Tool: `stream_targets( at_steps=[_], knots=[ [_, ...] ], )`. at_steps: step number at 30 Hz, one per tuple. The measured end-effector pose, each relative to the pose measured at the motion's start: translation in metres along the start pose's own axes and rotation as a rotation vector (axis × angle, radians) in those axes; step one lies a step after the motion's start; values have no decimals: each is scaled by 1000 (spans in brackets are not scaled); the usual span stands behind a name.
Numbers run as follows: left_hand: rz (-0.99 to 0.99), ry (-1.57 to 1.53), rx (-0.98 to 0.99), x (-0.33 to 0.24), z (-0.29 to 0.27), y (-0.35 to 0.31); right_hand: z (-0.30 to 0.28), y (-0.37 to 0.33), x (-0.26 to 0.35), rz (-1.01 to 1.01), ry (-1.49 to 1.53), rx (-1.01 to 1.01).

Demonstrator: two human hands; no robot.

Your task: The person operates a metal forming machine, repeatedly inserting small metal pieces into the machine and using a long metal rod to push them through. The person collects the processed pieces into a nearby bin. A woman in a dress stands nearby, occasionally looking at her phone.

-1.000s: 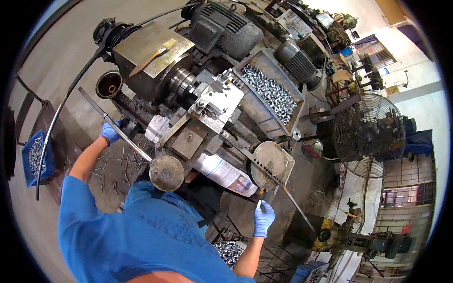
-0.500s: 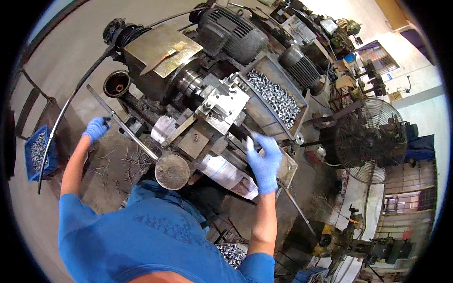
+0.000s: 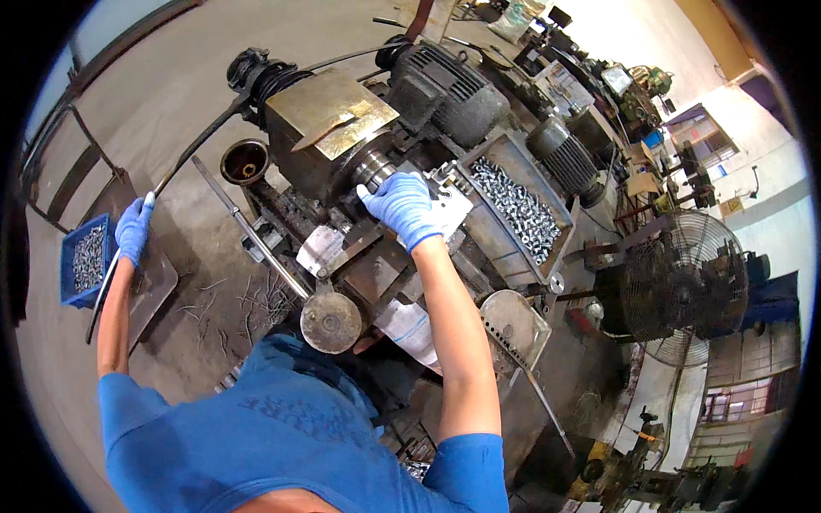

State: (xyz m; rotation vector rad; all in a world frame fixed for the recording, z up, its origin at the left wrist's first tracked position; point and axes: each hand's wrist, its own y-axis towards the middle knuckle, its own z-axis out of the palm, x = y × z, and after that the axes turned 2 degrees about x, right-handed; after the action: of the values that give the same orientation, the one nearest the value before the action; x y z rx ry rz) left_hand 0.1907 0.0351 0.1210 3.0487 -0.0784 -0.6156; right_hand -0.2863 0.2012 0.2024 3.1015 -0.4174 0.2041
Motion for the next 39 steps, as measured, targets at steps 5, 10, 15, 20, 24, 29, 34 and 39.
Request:
stream_targets(
  at_steps=[5,10,15,20,24,29,34,39],
  knots=[
    [-76,43,25,-44,8,-51,1,8,-1,69,-90,10],
    [-61,140,11,-73,2,-77,-8,3,3,145,-90,108],
    [-5,92,-41,-73,1,-80,-12,-3,7,118,-85,79],
    [98,82,-82,-71,12,-65,-13,-8,10,121,-122,76],
    [245,189,-104,-97,8,-54,-13,-16,9,140,-136,16],
    [598,17,-32,-152,-10,-60,-7,-24,5,169,-1,-137],
    [845,-468,138,-226,11,-83,15,-47,-3,-28,199,-540],
    [857,-615,435,-285,23,-121,-16,-110,39,-355,251,-490]
  ],
)
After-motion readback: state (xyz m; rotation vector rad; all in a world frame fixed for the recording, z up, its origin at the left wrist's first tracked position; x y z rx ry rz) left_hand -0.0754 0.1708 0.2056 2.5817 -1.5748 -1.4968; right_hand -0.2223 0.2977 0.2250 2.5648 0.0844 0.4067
